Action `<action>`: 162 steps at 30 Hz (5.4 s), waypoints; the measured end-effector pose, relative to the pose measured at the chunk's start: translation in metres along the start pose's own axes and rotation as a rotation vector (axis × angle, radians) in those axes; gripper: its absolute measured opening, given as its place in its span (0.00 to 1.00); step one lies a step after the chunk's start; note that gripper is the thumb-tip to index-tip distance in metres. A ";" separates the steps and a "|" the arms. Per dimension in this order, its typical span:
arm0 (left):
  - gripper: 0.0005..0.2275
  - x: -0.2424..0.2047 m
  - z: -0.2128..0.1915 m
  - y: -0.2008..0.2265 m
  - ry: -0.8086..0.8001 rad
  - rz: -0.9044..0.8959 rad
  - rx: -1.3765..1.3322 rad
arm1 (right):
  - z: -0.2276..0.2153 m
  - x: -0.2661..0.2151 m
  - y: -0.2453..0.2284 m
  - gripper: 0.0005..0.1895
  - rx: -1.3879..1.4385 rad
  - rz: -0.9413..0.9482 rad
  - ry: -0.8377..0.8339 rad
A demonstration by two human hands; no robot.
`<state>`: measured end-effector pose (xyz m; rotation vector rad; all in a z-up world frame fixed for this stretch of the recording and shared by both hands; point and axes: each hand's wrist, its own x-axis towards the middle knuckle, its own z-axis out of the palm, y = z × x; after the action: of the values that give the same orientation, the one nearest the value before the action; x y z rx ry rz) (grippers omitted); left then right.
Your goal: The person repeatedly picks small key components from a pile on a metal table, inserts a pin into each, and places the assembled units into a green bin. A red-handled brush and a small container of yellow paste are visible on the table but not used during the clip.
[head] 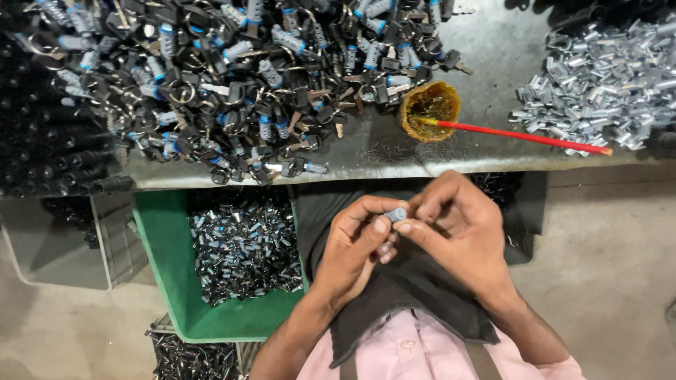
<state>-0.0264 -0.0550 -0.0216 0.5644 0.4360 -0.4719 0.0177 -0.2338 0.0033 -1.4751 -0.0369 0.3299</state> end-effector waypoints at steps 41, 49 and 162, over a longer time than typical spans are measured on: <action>0.08 -0.007 -0.040 0.091 0.464 0.465 2.019 | 0.002 0.038 0.035 0.18 -0.944 -0.114 -0.167; 0.06 0.022 -0.039 0.091 0.413 0.751 1.844 | 0.013 0.050 0.062 0.20 -1.044 -0.339 -0.176; 0.12 0.023 -0.036 0.034 0.302 0.284 0.618 | 0.015 0.042 0.084 0.15 -0.933 -0.399 -0.026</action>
<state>0.0009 -0.0150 -0.0468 1.2878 0.4867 -0.2396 0.0385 -0.2040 -0.0846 -2.3265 -0.5613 -0.0182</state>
